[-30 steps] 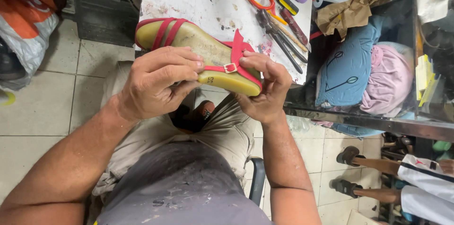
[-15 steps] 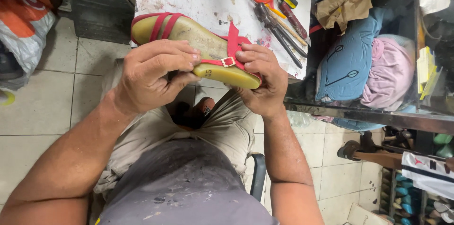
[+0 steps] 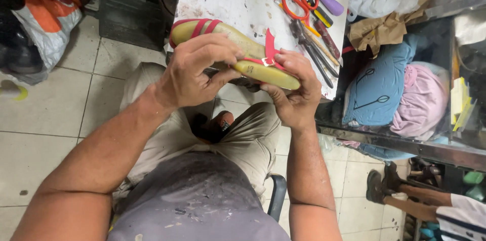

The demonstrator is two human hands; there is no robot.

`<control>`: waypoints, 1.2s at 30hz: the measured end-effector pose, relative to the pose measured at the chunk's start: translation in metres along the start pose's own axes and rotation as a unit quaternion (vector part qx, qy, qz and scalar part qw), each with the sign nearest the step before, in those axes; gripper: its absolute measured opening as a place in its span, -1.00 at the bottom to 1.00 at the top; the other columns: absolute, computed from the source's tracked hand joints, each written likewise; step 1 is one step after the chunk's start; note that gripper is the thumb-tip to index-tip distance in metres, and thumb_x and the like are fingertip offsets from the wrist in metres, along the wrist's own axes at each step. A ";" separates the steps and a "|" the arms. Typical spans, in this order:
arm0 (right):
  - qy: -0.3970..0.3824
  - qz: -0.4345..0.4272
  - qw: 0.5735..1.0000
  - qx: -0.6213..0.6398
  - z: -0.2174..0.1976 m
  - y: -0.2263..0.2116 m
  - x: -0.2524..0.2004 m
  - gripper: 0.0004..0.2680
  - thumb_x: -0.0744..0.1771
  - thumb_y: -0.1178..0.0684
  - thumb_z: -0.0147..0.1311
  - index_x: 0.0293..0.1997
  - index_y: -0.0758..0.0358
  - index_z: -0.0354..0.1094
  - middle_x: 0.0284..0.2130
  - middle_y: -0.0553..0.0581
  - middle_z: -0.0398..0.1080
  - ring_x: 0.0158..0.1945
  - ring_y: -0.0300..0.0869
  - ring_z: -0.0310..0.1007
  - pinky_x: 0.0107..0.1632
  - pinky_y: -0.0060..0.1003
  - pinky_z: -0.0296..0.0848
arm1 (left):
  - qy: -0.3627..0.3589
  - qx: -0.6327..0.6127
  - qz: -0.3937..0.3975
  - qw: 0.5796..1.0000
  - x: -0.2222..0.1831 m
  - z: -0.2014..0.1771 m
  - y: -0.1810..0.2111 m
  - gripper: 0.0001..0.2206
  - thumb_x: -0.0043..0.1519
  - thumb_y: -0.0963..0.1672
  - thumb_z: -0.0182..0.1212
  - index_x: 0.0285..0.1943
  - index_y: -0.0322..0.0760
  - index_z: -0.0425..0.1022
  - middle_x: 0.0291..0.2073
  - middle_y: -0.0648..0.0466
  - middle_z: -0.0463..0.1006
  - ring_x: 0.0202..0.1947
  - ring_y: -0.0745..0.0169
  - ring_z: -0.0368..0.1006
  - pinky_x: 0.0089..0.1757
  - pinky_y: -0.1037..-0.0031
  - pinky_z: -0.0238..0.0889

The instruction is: Fitting and marking a shoe upper on a last at a repair bench

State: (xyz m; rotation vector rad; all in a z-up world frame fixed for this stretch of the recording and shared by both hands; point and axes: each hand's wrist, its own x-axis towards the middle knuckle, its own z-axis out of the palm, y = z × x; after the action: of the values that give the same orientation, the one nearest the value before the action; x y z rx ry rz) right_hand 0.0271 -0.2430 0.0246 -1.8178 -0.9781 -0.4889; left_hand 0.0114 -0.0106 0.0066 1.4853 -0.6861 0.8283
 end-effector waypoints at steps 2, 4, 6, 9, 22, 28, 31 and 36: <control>0.005 0.009 1.000 0.006 -0.002 0.010 -0.003 -0.56 0.27 0.16 0.41 0.20 0.37 0.23 -0.01 0.37 0.46 0.13 0.27 0.44 0.22 0.17 0.38 | 0.001 -0.010 0.011 1.000 0.005 0.000 -0.011 -0.86 0.28 -0.18 0.39 -0.16 -0.36 0.51 -0.29 -0.11 0.62 -0.24 -0.21 0.64 -0.06 -0.02 0.52; 0.012 0.016 1.000 0.011 -0.003 0.020 0.000 -0.51 0.29 0.14 0.39 0.31 0.34 0.17 0.02 0.35 0.45 0.18 0.21 0.44 0.25 0.11 0.37 | 0.001 -0.020 0.024 1.000 0.010 0.000 -0.023 -0.87 0.29 -0.18 0.38 -0.15 -0.35 0.51 -0.31 -0.14 0.61 -0.26 -0.19 0.63 -0.08 -0.03 0.53; -0.002 0.042 0.998 0.045 -0.002 0.030 0.006 -0.43 0.32 0.19 0.37 0.44 0.27 0.02 0.09 0.32 0.43 0.22 0.06 0.43 0.27 0.00 0.35 | -0.002 0.017 0.004 1.000 0.012 -0.001 -0.033 -0.85 0.31 -0.18 0.40 -0.16 -0.36 0.49 -0.31 -0.11 0.61 -0.28 -0.26 0.63 -0.17 0.01 0.52; -0.013 0.114 0.993 0.012 -0.006 0.034 0.008 -0.47 0.33 0.05 0.36 0.40 0.17 0.07 0.17 0.26 0.30 0.25 -0.03 0.43 0.32 -0.17 0.46 | -0.033 0.027 -0.045 0.998 0.013 -0.005 -0.041 -0.86 0.28 -0.25 0.42 -0.13 -0.42 0.50 -0.13 -0.23 0.65 -0.07 -0.12 0.64 -0.06 0.25 0.50; -0.017 0.134 0.990 -0.044 -0.007 0.022 0.017 -0.60 0.32 -0.10 0.32 0.20 0.18 0.25 0.04 0.14 0.38 0.13 -0.11 0.37 0.23 -0.26 0.38 | -0.024 0.002 -0.025 0.999 0.012 -0.006 -0.049 -0.81 0.25 -0.27 0.47 -0.25 -0.48 0.48 -0.18 -0.32 0.65 -0.17 -0.12 0.66 -0.22 0.32 0.51; 0.028 0.114 0.991 0.063 -0.004 0.039 0.006 -0.51 0.23 0.14 0.47 0.19 0.43 0.22 0.04 0.37 0.41 0.20 0.11 0.47 0.33 -0.09 0.30 | -0.006 0.019 -0.006 1.000 0.015 0.002 -0.042 -0.90 0.25 -0.26 0.39 -0.31 -0.40 0.58 -0.31 -0.22 0.68 -0.29 -0.13 0.64 -0.13 0.14 0.54; 0.040 0.123 0.989 0.068 -0.002 0.037 0.006 -0.53 0.24 0.12 0.44 0.16 0.46 0.22 0.03 0.37 0.42 0.19 0.12 0.46 0.33 -0.08 0.30 | 0.008 0.070 -0.009 0.997 0.009 0.009 -0.049 -0.75 0.20 -0.14 0.56 -0.35 -0.40 0.56 -0.28 -0.11 0.69 -0.26 -0.14 0.65 -0.08 0.15 0.54; 0.017 0.167 0.972 0.163 -0.014 0.035 0.016 -0.66 0.41 -0.05 0.09 0.21 0.44 0.30 0.04 0.30 0.42 0.14 -0.09 0.45 0.18 -0.18 0.49 | -0.010 0.078 -0.002 0.997 0.018 0.008 -0.047 -0.76 0.28 -0.12 0.44 -0.29 -0.36 0.48 -0.28 -0.03 0.65 -0.25 -0.08 0.64 -0.09 0.17 0.56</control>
State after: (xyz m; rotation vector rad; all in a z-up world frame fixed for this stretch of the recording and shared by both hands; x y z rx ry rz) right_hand 0.0661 -0.2559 0.0221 -1.6247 -0.6645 -0.1400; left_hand 0.0610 -0.0137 -0.0050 1.6374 -0.6443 0.8804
